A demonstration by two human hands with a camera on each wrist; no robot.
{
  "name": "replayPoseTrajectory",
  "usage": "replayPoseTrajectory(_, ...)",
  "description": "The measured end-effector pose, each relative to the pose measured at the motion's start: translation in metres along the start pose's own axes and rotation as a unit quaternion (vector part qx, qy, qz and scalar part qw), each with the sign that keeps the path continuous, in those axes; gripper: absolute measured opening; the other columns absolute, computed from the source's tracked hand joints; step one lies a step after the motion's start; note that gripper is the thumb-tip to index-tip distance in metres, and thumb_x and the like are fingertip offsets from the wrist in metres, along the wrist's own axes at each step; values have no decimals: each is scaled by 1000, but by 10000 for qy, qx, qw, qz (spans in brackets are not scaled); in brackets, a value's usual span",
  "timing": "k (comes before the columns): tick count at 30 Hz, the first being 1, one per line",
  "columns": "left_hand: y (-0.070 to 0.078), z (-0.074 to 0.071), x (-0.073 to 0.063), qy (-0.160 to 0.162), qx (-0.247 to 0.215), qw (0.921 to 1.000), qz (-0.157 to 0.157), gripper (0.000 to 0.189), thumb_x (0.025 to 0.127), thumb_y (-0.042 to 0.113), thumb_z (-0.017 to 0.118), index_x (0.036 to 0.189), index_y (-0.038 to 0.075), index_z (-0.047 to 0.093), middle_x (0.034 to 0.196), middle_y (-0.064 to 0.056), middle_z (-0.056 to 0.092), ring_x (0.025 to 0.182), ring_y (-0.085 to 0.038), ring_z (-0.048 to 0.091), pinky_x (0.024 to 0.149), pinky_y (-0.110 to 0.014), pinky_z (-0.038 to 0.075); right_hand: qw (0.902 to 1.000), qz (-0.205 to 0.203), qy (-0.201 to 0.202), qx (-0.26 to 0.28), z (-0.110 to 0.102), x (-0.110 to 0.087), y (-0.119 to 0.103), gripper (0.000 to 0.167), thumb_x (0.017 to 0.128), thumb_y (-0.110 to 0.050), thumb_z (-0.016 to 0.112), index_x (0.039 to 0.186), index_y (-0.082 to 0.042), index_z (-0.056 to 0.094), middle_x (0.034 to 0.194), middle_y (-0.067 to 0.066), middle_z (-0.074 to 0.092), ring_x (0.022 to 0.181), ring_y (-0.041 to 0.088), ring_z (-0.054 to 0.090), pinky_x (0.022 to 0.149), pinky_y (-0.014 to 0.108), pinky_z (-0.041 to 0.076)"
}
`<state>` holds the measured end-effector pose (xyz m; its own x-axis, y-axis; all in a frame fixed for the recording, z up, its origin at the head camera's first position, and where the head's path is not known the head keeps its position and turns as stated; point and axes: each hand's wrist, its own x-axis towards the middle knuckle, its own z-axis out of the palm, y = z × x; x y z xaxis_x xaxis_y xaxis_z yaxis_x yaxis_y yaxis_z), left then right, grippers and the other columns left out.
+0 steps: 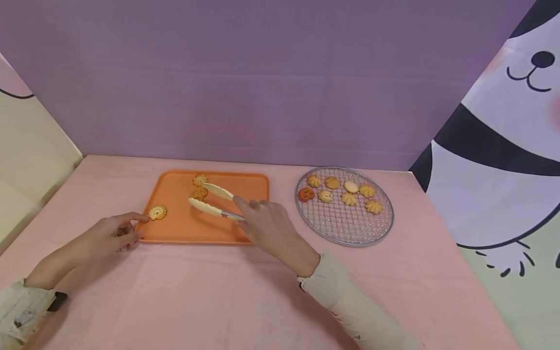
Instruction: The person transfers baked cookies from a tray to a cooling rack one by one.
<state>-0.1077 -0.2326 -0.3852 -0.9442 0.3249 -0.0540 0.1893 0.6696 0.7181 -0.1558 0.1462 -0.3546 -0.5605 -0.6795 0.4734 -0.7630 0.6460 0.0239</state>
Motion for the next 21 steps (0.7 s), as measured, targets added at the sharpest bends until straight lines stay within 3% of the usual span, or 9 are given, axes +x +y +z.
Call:
replayPoseTrajectory(6,1,1,0,3,3,10000,-17,41,95,6,65,133,-7,53,73,-3,57,60,-14,55,55,-23,48,9999,-19,101,102,-5,-12,4,51,86,-27,80,129,-11,59,64,-3,58,51,12,48,42,24,35)
replayPoseTrajectory(12,2,0,-1,17,19,10000,-80,42,95,7,65,134,-6,52,74,-3,57,61,-15,55,55,-23,48,9997,-2,82,232,-13,-24,8,52,85,-25,81,130,-8,61,75,1,67,57,16,58,46,27,42)
replayPoseTrajectory(21,2,1,-1,4,11,9999,-109,43,96,6,64,135,-6,51,75,-4,58,62,-15,55,55,-23,48,9994,278,-158,-117,-25,-42,16,46,83,-27,82,121,-3,68,91,6,72,67,19,66,50,32,50)
